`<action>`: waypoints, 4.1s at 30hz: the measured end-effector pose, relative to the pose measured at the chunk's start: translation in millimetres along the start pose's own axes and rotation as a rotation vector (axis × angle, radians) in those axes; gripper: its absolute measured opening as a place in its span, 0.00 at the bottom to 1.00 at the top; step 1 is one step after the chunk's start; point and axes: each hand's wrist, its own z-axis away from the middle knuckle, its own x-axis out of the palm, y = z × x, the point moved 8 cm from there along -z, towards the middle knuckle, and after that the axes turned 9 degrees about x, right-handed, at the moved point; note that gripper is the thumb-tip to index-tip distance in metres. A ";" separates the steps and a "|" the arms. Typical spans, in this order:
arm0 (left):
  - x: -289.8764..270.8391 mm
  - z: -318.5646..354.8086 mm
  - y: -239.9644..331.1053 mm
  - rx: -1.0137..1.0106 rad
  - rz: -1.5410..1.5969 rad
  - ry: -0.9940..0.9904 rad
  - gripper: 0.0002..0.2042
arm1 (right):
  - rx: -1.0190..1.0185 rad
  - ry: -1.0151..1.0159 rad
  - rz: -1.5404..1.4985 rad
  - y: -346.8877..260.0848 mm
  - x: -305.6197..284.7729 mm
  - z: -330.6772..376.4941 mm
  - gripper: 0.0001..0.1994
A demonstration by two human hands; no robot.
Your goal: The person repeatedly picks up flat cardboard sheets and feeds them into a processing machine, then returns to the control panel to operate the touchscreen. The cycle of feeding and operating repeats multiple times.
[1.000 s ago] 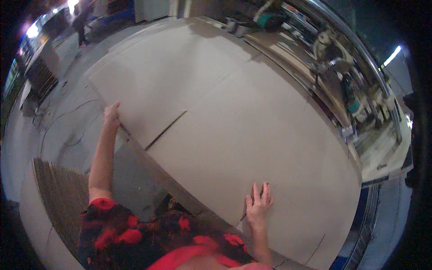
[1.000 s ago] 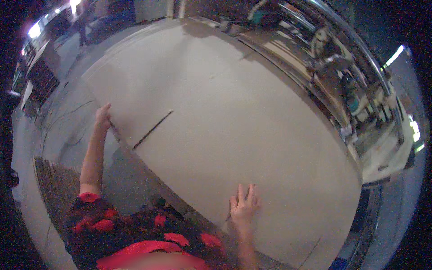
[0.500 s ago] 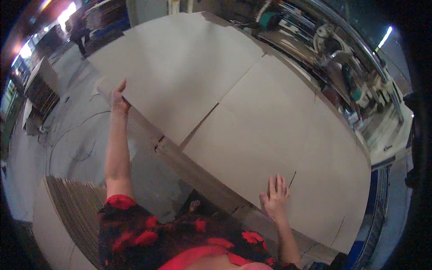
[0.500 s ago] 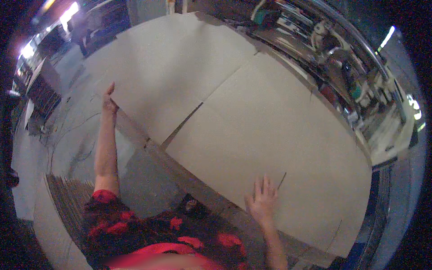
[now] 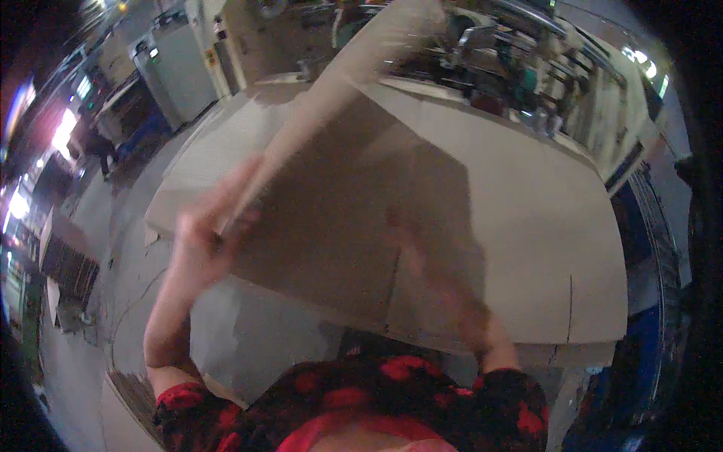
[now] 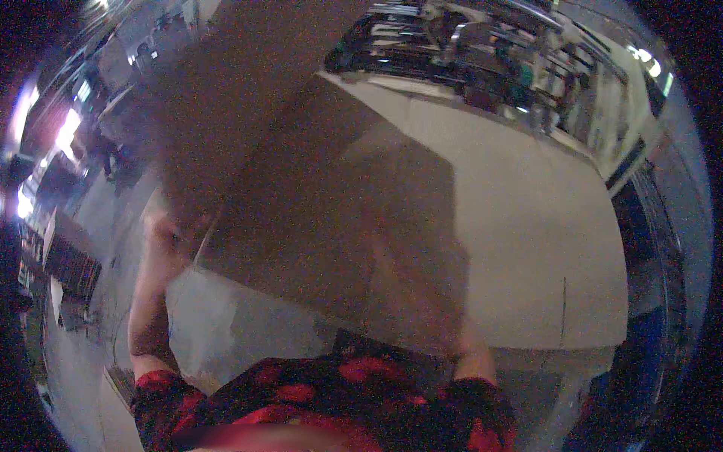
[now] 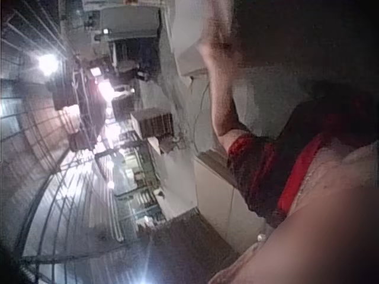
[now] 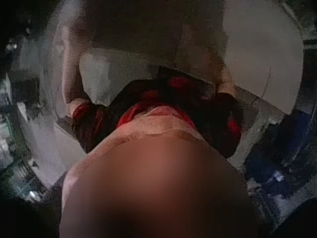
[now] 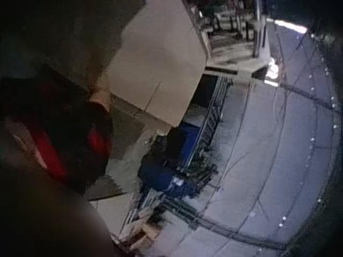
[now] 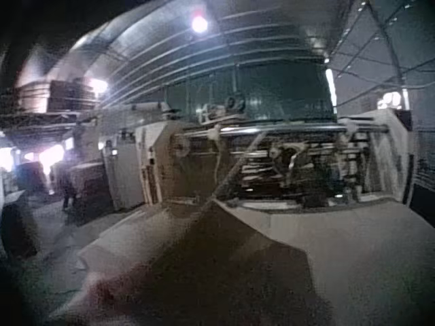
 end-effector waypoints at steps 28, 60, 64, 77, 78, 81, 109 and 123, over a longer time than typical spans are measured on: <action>191.0 170.4 -1.2 -0.127 -0.363 -0.440 0.20 | -0.303 -0.043 -0.580 -91.6 -173.7 -168.8 0.25; 237.3 139.9 -117.2 0.144 -0.402 -0.605 0.24 | -0.357 1.240 0.194 -5.2 -290.9 343.2 0.22; 239.7 138.8 -114.4 0.152 -0.390 -0.602 0.24 | -0.214 0.739 1.279 8.7 -194.5 239.0 0.24; 245.8 142.5 -123.3 0.165 -0.413 -0.564 0.23 | -0.139 0.716 1.887 56.0 -150.4 187.6 0.23; 246.7 141.9 -123.8 0.161 -0.408 -0.562 0.22 | -0.083 0.728 1.900 60.9 -153.1 186.0 0.23; 248.4 140.5 -122.1 0.178 -0.429 -0.550 0.22 | -0.136 0.756 1.875 62.3 -152.7 184.6 0.23; 222.7 127.4 -149.7 0.112 -0.585 0.008 0.16 | -0.339 0.733 1.684 -25.5 -162.6 199.2 0.26; 223.1 109.0 -158.4 0.053 -0.582 -0.117 0.19 | -0.333 0.717 1.593 -26.4 -178.5 175.9 0.23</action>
